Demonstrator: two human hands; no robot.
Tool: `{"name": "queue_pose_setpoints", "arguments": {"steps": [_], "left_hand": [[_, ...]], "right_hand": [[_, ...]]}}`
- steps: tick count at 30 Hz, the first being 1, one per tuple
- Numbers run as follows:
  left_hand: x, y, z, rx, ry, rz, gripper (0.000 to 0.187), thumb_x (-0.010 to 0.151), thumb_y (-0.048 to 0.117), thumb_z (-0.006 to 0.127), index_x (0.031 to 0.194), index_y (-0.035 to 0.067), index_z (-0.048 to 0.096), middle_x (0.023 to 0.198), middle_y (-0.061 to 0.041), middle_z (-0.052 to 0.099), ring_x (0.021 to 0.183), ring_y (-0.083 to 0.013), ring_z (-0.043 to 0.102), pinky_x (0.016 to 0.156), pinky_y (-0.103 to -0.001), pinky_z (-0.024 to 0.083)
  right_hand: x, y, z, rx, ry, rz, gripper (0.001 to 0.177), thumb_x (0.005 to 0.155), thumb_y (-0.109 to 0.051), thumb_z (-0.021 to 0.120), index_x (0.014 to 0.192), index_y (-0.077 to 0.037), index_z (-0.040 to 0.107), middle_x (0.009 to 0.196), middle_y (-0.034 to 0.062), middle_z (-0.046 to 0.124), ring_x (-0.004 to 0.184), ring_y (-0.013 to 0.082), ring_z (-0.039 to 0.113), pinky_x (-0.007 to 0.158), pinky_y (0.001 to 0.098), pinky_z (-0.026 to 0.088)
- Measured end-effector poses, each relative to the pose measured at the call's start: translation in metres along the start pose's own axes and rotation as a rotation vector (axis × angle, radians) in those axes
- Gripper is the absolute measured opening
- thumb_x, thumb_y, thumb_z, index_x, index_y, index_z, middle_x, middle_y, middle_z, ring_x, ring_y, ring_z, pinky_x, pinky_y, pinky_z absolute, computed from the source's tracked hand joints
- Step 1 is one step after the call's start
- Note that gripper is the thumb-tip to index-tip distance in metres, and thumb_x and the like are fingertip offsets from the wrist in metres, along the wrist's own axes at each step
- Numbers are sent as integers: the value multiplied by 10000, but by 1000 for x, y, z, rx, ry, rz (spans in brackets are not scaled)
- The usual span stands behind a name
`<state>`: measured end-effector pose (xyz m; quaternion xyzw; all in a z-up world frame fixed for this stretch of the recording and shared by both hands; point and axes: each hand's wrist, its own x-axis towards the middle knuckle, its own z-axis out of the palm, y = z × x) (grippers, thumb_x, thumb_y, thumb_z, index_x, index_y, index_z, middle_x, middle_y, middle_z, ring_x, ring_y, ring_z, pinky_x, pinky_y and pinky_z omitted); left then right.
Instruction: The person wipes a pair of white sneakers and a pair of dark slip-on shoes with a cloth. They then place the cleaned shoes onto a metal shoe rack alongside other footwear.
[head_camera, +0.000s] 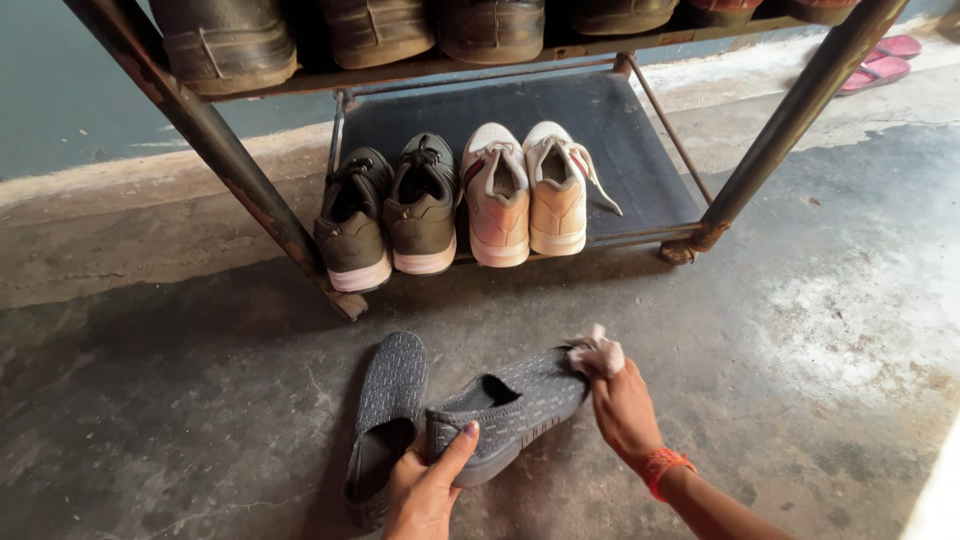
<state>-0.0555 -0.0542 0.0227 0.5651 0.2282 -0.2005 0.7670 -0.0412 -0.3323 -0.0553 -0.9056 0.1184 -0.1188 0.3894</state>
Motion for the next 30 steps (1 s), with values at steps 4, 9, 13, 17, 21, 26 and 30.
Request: {"name": "queue_pose_setpoints", "arguments": {"steps": [4,9,13,17,21,26,30], "left_hand": [[2,-7,5,-7,-54,250,479,745,191,848,1156,-24,729,1040,-146,795,941,-200,740,893,-348,556],[10,-12,33,101,151,397,527,714,211,883,1136,-65,729,1002,-162,807,917,-215,745,878,-314,561],[13,-23,75,19,135,420,698,651,143,921,1245,-44,606,1060,-177,756,917,-227,748,848,-335,584],[7,-41,133,-205,-70,347,906,633,17,876,1402,-7,397,1114,-214,714,928,-265,768,826,-389,640],[3,-41,166,-124,-356,460,952,695,-33,848,1467,5,292,1271,-219,621,1135,-275,681,966,-403,574],[9,-25,191,130,-617,595,899,785,-8,773,1526,-8,263,1471,-224,542,1410,-281,569,1172,-402,434],[35,-6,207,479,-561,741,946,795,137,744,1576,-19,233,1524,-251,498,1438,-328,520,1159,-411,399]], "right_hand": [[-5,19,-8,-354,-255,251,517,983,-315,540,1475,-161,501,1333,159,605,1221,379,574,1040,501,436],[-21,-20,-21,-767,-135,180,743,891,-723,654,1374,-172,534,1415,180,520,1344,376,485,959,548,446],[-26,-70,-37,613,-200,641,687,906,-593,574,1312,-47,664,1041,140,720,906,290,679,748,401,535],[-12,-95,-68,565,-168,727,598,927,-485,671,1254,16,680,893,196,715,715,316,669,604,439,481],[6,-80,-103,663,-41,631,558,867,-401,739,1238,13,689,915,168,761,773,206,681,671,350,537],[42,-39,-124,710,105,536,520,852,-262,674,1277,37,661,985,152,756,824,184,699,714,325,548],[80,-6,-127,750,158,538,510,852,-232,657,1316,-23,615,979,129,731,784,192,673,642,353,514]]}}
